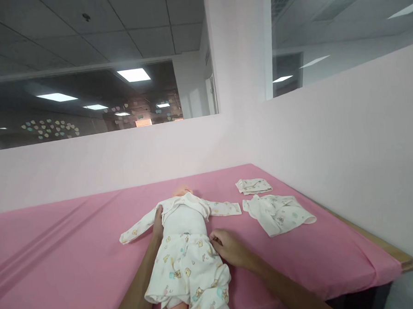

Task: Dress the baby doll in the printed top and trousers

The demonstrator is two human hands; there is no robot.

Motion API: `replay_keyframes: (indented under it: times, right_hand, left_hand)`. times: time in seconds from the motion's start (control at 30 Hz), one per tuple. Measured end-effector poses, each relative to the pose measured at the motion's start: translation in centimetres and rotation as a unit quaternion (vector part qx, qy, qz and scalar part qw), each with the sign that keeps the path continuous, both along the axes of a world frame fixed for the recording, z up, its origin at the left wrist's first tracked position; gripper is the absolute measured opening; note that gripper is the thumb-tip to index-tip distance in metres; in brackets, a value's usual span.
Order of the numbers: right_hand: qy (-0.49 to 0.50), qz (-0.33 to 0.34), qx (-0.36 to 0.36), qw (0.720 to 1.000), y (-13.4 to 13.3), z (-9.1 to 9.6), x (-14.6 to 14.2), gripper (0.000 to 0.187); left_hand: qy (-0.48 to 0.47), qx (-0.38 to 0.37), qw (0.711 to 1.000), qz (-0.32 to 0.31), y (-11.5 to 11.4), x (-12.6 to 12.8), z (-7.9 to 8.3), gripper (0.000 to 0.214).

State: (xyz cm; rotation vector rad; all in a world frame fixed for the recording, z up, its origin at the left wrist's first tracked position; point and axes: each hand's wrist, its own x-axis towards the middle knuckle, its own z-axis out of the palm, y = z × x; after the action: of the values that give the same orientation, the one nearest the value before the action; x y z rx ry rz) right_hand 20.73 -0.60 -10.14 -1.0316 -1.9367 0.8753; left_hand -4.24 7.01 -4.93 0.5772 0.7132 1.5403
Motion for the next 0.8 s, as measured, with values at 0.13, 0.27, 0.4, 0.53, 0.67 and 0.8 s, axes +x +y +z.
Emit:
replay_keyframes:
  times: [0.13,0.27,0.4,0.53,0.67,0.8]
  right_hand:
    - [-0.016,-0.033,0.063,0.997,1.8,0.7,-0.8,0.022]
    - [-0.032,-0.076,0.099,0.992,4.4,1.1,-1.8,0.021]
    - [-0.056,-0.132,0.104,0.984,6.3,0.3,-2.1,0.020]
    - [-0.104,-0.138,0.108,0.979,6.0,0.2,-1.8,0.019]
    - [-0.138,-0.149,0.138,0.969,3.5,3.1,-3.4,0.016]
    - [-0.235,-0.032,0.236,0.942,-0.3,7.2,-7.8,0.016]
  left_hand:
    - [-0.007,0.005,1.000,-0.017,-0.4,0.0,-0.5,0.055]
    - [-0.013,0.004,0.999,-0.047,-0.5,0.0,-1.0,0.060]
    - [-0.038,0.001,0.995,-0.091,0.0,0.1,-1.8,0.066]
    - [-0.057,0.003,0.994,-0.097,0.5,0.2,-2.3,0.067]
    - [-0.021,0.012,0.997,-0.078,0.4,0.3,-2.1,0.059]
    - [0.005,0.024,0.999,-0.037,0.3,0.4,-1.7,0.045]
